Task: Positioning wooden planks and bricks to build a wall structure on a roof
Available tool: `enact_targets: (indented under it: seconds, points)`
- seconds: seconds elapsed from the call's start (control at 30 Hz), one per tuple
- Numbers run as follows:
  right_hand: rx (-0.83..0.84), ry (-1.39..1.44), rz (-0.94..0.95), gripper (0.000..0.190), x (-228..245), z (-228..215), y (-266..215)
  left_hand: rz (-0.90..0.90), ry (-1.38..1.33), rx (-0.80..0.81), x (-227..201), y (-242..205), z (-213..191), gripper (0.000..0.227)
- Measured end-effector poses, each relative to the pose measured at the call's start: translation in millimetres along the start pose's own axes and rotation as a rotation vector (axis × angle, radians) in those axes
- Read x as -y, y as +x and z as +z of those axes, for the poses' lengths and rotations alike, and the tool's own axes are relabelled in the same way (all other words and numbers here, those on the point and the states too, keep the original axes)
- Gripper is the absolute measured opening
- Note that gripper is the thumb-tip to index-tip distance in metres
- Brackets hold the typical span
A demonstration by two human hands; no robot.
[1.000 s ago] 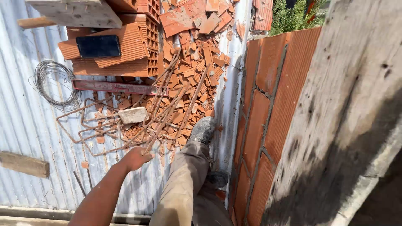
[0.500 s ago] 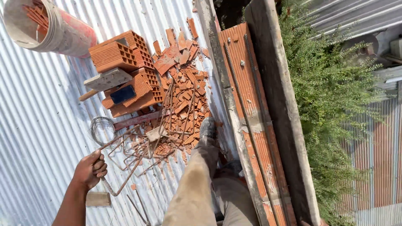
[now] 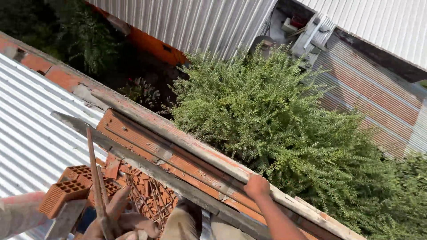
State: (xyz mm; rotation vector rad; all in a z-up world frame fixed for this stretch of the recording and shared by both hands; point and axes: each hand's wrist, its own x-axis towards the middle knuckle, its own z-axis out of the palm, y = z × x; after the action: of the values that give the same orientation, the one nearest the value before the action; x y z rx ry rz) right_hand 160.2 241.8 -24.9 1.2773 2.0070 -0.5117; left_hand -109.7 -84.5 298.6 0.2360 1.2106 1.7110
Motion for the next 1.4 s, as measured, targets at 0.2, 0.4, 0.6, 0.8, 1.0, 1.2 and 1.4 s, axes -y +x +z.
enact_targets:
  seconds: [0.2,0.4,0.6,0.8,1.0,1.2,1.4]
  points:
    - [-0.062,0.071,-0.122,0.023,10.1,6.4,-12.1,0.049,1.447,0.386,38.2,178.2,129.1,0.063]
    - [-0.191,0.01,-0.159,0.017,30.0,17.9,-21.7,0.178,1.998,0.761,226.9,307.6,128.4,0.031]
    - [-0.335,-0.315,-0.207,0.009,58.0,26.7,2.0,-0.072,2.134,0.792,350.5,375.5,56.1,0.032]
    - [-0.256,0.116,-0.155,0.026,63.3,63.9,24.8,-0.349,2.087,0.802,367.6,333.4,45.6,0.04]
    - [-0.348,0.422,-0.216,0.029,19.9,-9.4,-81.4,-0.472,1.994,0.815,331.3,316.8,66.3,0.041]
    - [-0.717,0.931,-0.069,0.015,-70.5,92.1,-279.5,-0.647,1.866,0.937,278.1,298.9,109.1,0.074]
    - [0.209,1.053,0.389,0.026,-41.4,363.8,-351.0,-0.524,2.041,1.061,295.6,306.9,88.7,0.094]
